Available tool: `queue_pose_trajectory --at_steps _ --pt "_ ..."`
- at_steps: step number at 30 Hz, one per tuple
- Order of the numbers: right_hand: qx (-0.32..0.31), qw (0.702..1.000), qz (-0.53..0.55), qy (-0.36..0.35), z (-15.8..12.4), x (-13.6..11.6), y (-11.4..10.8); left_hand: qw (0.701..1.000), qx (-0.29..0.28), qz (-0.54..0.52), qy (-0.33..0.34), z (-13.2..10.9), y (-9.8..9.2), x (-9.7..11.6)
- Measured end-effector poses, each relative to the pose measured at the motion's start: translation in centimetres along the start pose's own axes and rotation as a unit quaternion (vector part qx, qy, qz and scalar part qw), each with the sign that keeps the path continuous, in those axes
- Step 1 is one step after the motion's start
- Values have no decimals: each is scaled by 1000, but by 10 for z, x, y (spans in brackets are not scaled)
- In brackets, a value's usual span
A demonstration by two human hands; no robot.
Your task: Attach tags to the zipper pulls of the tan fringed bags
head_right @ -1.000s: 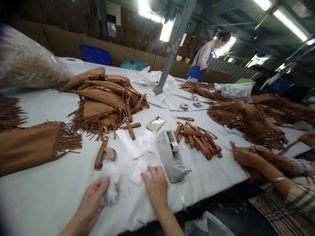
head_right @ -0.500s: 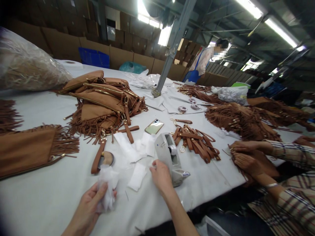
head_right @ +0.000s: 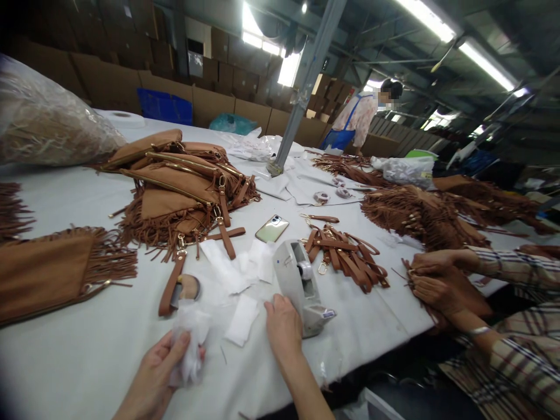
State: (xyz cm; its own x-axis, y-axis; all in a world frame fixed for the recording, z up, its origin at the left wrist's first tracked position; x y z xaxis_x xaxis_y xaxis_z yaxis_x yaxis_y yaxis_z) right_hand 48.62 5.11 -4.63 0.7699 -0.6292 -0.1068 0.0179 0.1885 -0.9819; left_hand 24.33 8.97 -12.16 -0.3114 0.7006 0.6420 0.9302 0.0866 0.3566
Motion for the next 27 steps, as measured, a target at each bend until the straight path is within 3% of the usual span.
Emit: queue_pose_trajectory --at_steps 6,13,17,19,21,24,27 --pt "52 997 -25 -42 18 -21 -12 1000 11 2 19 -3 1 1" --pt "37 996 -44 -66 53 -43 3 1000 14 10 23 3 -1 -3" --pt "61 996 0 -60 40 -41 -15 999 -6 24 33 4 2 1" --pt "57 990 119 -40 21 -44 -26 999 -19 27 42 1 7 6" --pt "-23 954 300 -1 -6 -55 -22 997 -37 40 57 -2 13 11" --pt "-178 850 491 65 -49 -82 -7 990 -68 81 95 -10 22 17" --pt "-211 788 568 110 -70 -102 -4 979 -70 115 151 -21 23 26"
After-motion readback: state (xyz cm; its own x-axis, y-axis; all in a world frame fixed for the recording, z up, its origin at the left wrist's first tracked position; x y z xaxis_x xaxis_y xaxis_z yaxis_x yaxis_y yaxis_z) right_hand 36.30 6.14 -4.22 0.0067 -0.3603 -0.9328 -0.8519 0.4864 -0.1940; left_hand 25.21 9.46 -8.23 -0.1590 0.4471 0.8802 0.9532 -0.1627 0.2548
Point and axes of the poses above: each hand's wrist, its own z-axis towards the middle knuckle, its own y-axis out of the palm, x = y × z, the point moved 8 cm from there along z, towards the middle knuckle, and after that the axes turned 14 degrees about x, right-handed, at the moved point
